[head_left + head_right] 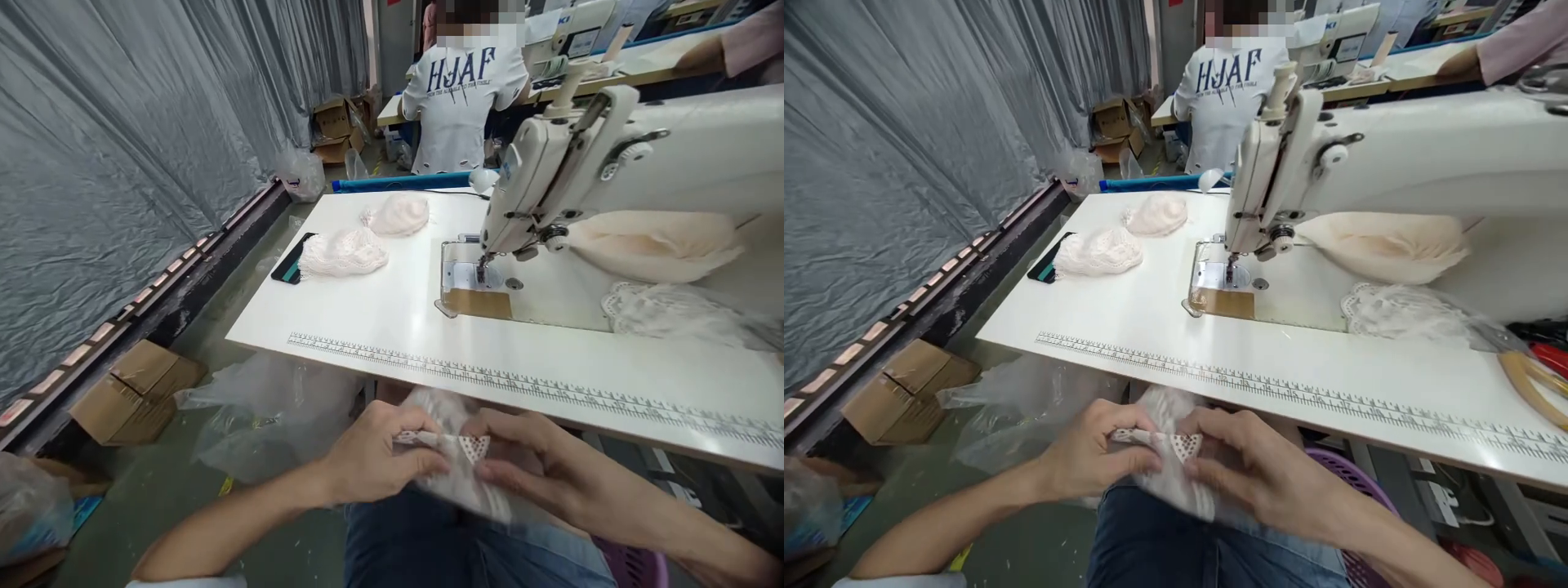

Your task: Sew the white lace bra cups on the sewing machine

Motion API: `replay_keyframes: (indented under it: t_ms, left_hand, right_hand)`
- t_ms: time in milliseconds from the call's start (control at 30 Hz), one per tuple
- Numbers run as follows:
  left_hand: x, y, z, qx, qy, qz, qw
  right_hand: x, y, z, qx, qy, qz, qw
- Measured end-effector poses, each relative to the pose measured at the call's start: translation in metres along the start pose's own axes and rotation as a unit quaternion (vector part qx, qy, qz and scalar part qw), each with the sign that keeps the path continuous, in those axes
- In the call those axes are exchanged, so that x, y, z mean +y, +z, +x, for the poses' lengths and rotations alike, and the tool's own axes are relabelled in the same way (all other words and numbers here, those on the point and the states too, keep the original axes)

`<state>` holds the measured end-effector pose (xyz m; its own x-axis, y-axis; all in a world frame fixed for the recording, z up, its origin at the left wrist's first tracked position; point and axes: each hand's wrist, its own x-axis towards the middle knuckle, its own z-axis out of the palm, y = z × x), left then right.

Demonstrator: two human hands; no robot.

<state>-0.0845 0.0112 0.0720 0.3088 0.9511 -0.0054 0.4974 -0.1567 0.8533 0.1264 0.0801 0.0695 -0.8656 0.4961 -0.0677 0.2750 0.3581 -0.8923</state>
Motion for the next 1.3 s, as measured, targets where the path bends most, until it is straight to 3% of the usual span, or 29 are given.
replay_keyframes:
  t_ms: [67,167,367,533,867,1000,1133,1200,1300]
  left_hand:
    - [0.009,0.003,0.000,-0.054,-0.097,-0.089,0.990]
    - [0.010,0.009,0.008,-0.073,-0.157,-0.138,0.975]
    - [0.006,0.017,0.016,-0.082,-0.213,-0.156,0.961]
    - [0.004,0.019,0.020,-0.028,-0.178,-0.139,0.974]
    - [0.002,0.009,0.030,-0.004,-0.160,-0.064,0.985]
    - [0.004,-0.003,0.031,-0.025,-0.147,-0.070,0.986]
    - [0.011,-0.029,0.044,-0.045,-0.119,0.006,0.992]
    - [0.018,-0.046,0.064,-0.060,-0.098,0.049,0.992]
    - [0.023,-0.071,0.114,-0.110,-0.059,0.103,0.987]
  right_hand:
    - [0.001,0.002,-0.009,-0.049,0.075,0.104,0.990]
    - [0.009,0.008,-0.014,-0.042,0.116,0.196,0.973]
    - [0.018,0.012,-0.019,0.025,0.104,0.127,0.986]
    - [0.024,0.006,-0.022,0.063,0.085,0.102,0.989]
    - [0.027,-0.002,-0.013,0.079,0.081,0.146,0.983]
    - [0.031,-0.003,-0.009,0.083,0.082,0.150,0.982]
    - [0.026,-0.008,0.000,0.103,0.059,0.098,0.988]
    - [0.020,-0.015,0.009,0.120,0.039,0.051,0.991]
    - [0.017,-0.035,0.029,0.159,0.010,-0.036,0.987]
